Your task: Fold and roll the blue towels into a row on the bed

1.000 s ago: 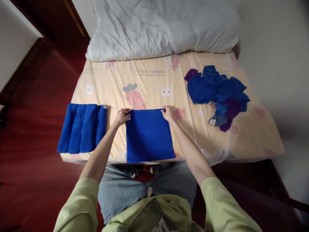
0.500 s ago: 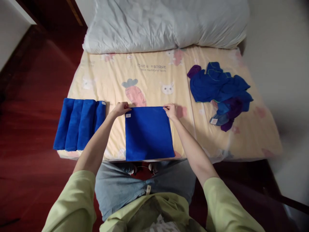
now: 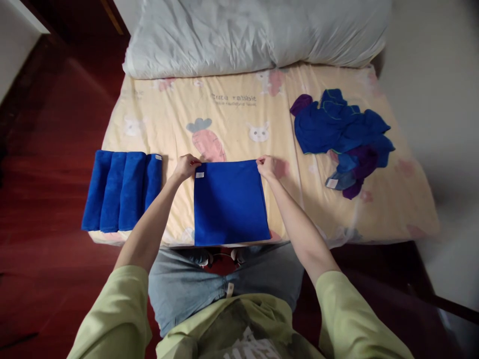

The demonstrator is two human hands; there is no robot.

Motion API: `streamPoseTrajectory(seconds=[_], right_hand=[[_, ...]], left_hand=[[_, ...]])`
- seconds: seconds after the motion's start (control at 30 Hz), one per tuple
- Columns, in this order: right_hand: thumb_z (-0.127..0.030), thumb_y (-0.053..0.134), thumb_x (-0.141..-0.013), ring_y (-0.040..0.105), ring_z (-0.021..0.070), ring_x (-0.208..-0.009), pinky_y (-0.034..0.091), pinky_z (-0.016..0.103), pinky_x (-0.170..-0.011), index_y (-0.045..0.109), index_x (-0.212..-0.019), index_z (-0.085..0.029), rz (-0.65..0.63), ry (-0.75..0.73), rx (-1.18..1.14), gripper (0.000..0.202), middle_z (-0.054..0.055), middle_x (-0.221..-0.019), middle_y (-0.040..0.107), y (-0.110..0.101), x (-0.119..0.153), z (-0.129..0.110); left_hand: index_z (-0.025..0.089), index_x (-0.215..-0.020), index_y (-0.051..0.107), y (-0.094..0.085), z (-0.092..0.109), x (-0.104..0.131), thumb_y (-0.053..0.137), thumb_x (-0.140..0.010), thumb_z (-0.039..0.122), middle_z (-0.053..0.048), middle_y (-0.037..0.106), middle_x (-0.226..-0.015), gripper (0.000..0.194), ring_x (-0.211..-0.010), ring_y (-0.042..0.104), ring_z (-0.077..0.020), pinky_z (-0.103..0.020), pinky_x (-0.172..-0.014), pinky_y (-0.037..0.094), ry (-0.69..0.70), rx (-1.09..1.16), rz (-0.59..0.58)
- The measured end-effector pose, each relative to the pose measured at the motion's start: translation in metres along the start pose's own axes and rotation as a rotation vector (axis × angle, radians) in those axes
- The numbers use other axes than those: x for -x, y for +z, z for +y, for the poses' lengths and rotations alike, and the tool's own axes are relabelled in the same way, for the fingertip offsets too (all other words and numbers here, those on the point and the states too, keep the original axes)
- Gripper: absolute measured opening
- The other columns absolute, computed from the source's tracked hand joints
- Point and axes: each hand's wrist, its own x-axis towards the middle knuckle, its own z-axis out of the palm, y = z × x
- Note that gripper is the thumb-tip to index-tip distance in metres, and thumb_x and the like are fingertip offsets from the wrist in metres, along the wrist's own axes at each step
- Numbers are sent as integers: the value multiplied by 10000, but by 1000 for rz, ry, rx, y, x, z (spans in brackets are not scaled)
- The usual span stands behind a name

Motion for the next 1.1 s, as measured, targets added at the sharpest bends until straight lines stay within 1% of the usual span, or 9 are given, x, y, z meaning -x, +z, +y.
streamPoseTrajectory(seconds=[0.1,0.2,0.4,0.53,0.67,0.8,0.9,1.0,1.1], right_hand=[[-105,650,-774,721,252,-902,559,390,-939,752,-822,-162,-18,72,-12,127,98,-880,768,-7,1,-8],[-126,678,-767,723,243,-884,569,364,-898,745,-812,-157,-71,86,-57,86,105,-887,771,-10,0,-13],[-178,730,-757,719,206,-820,574,315,-821,734,-808,-149,-167,127,-150,59,74,-832,757,-11,-5,-13],[-209,791,-744,675,171,-704,571,307,-751,732,-812,-142,-293,193,-201,112,29,-710,711,-19,-11,-14],[-179,836,-738,674,175,-701,565,332,-772,742,-781,-137,-361,139,-209,112,26,-675,699,-25,-15,-15],[-171,831,-741,709,199,-774,582,340,-799,734,-789,-131,-215,64,-261,115,54,-744,730,-18,-27,-8],[-200,786,-774,712,203,-803,595,350,-817,731,-845,-139,-97,-2,-245,108,55,-786,740,-5,-42,-2],[-205,754,-795,706,204,-823,598,369,-866,731,-891,-158,-10,-75,-156,109,51,-816,746,9,-53,1],[-197,701,-852,703,227,-901,572,414,-962,734,-944,-167,9,-93,-26,102,76,-889,747,20,-53,0]], left_hand=[[175,-899,826,3,3,-7,627,-795,231,-93,754,-904,232,-834,692,-231,-337,-857,546,-3,-48,-12],[174,-886,828,4,4,-10,633,-785,207,-97,756,-874,222,-856,694,-258,-348,-853,539,-27,-105,-51],[183,-865,809,0,1,-14,682,-773,281,-80,737,-848,185,-843,690,-250,-326,-809,533,-16,-162,-167],[186,-866,785,-3,-3,-16,692,-764,310,-73,742,-890,185,-835,685,-218,-305,-807,534,-18,-93,-168],[203,-867,776,-7,-3,-11,662,-793,347,-44,755,-840,198,-806,689,-202,-296,-811,533,-14,8,-184],[188,-864,783,-12,0,-12,648,-808,347,-48,762,-824,215,-811,692,-223,-315,-829,527,-8,-13,-90],[176,-896,784,-11,3,-27,636,-818,320,-56,767,-867,221,-858,689,-241,-334,-871,519,-48,-48,35],[160,-899,767,0,4,-45,635,-811,269,-81,759,-922,192,-893,683,-251,-354,-915,507,-103,-69,63],[156,-902,734,17,5,-52,619,-826,216,-112,733,-965,150,-938,675,-264,-374,-940,505,-152,-91,60]])
